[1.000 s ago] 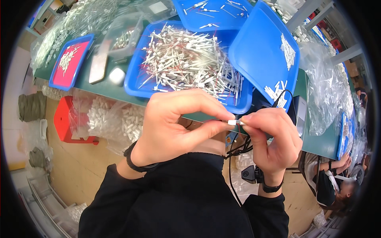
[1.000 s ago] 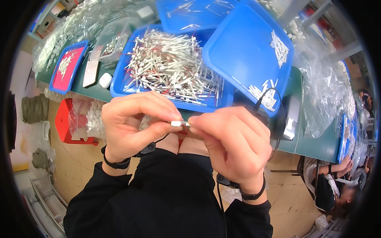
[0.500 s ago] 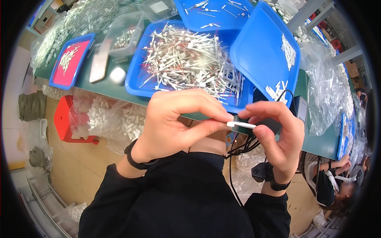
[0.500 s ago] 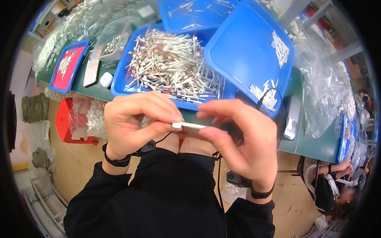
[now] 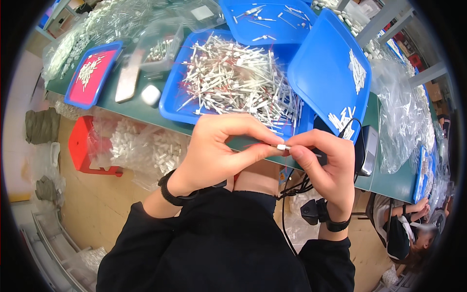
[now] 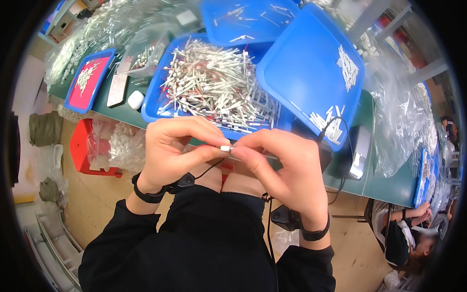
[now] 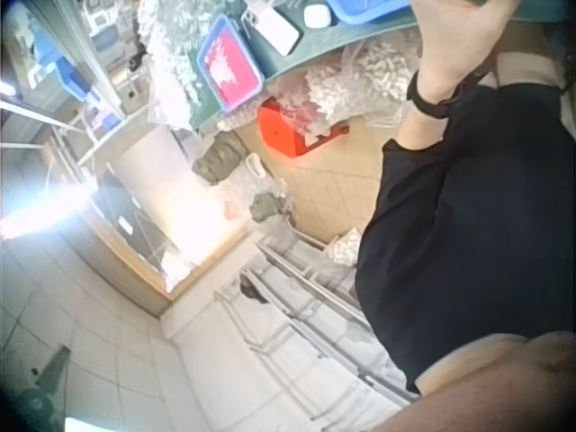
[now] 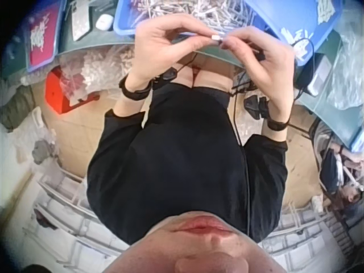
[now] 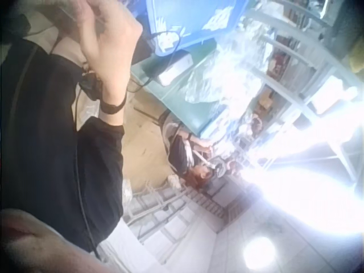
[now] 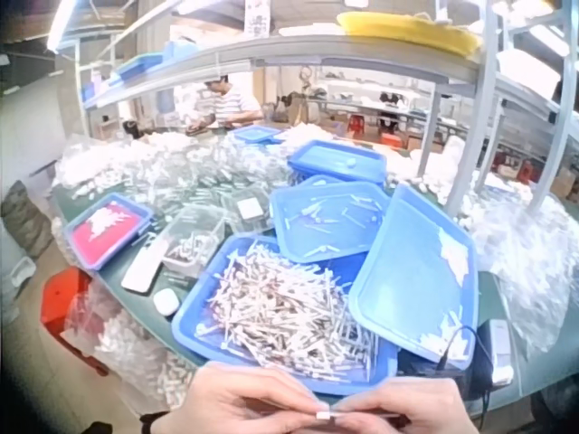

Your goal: The person repeatedly picks up small white cylindrical components and thin metal rods from blue trays on a workbench. They insert the rods into the components by hand and place the assembled units into a separate blue tray. The process is repetitive and performed one at a time.

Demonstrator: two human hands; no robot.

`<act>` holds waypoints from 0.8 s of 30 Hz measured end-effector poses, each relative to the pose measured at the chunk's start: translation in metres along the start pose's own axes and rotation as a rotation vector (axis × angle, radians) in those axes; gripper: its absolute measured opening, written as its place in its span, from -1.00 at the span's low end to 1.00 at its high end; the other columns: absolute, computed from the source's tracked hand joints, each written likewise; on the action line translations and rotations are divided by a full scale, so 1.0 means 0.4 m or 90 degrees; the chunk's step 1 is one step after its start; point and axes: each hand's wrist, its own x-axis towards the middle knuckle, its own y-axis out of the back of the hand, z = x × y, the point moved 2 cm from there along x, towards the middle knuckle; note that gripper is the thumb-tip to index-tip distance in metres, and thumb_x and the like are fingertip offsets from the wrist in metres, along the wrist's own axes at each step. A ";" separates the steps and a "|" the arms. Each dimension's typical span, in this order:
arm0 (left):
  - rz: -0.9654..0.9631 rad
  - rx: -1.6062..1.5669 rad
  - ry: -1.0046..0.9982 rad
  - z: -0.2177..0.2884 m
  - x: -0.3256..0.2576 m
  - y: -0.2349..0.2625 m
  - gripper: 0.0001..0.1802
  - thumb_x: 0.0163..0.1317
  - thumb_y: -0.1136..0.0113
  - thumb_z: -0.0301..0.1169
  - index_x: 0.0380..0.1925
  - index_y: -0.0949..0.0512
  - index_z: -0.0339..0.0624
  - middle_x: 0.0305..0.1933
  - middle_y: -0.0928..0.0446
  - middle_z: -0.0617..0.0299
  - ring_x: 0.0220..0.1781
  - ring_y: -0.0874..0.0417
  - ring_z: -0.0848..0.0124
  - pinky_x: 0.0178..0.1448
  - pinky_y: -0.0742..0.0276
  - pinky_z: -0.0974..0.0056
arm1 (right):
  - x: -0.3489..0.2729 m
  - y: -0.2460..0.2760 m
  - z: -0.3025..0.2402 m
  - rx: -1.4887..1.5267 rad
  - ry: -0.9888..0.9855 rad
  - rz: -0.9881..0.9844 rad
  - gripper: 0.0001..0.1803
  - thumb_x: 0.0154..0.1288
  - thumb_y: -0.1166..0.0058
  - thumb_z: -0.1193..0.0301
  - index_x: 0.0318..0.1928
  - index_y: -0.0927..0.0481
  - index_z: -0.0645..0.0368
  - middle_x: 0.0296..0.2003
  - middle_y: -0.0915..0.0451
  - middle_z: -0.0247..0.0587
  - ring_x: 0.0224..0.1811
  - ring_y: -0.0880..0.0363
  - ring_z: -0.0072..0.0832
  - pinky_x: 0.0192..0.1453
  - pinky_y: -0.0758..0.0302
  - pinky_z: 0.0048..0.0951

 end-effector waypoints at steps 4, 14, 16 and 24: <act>0.040 0.018 0.056 -0.012 0.001 0.008 -0.83 -0.02 -0.26 -0.72 -0.38 -0.65 -0.36 -0.38 -0.64 0.08 -0.29 -0.65 0.38 -0.20 -0.52 0.37 | 0.002 0.001 0.005 0.060 -0.117 -0.072 -0.85 0.24 -0.13 0.43 -0.24 -0.61 0.26 -0.46 -0.62 -0.21 -0.48 -0.58 -0.50 -0.38 -0.49 -0.55; 0.058 0.235 0.014 -0.018 0.040 0.081 -0.80 0.05 -0.26 -0.62 -0.27 -0.64 -0.31 -0.31 -0.65 0.18 -0.24 -0.64 0.44 -0.13 -0.53 0.38 | 0.033 -0.022 0.053 -0.023 -0.053 -0.008 -0.91 0.23 -0.09 0.47 -0.30 -0.58 0.22 -0.52 -0.57 -0.16 -0.51 -0.56 -0.38 -0.42 -0.43 -0.48; 0.147 0.290 0.065 0.003 0.074 0.185 -0.80 0.11 -0.23 -0.57 -0.22 -0.62 -0.33 -0.25 -0.64 0.16 -0.23 -0.64 0.44 -0.10 -0.53 0.38 | 0.084 -0.023 0.044 -0.180 0.014 0.063 -0.91 0.18 -0.14 0.44 -0.33 -0.60 0.19 -0.44 -0.57 -0.18 -0.37 -0.54 -0.31 -0.31 -0.42 -0.40; 0.191 0.858 0.274 -0.207 0.225 0.679 -0.77 0.08 -0.20 -0.37 -0.31 -0.66 -0.26 -0.43 -0.65 0.00 -0.32 -0.70 0.27 -0.22 -0.56 0.29 | 0.259 -0.070 0.113 -0.462 0.208 0.240 -0.82 0.20 -0.12 0.30 -0.26 -0.64 0.10 -0.14 -0.54 -0.17 -0.08 -0.46 -0.22 -0.02 -0.35 -0.24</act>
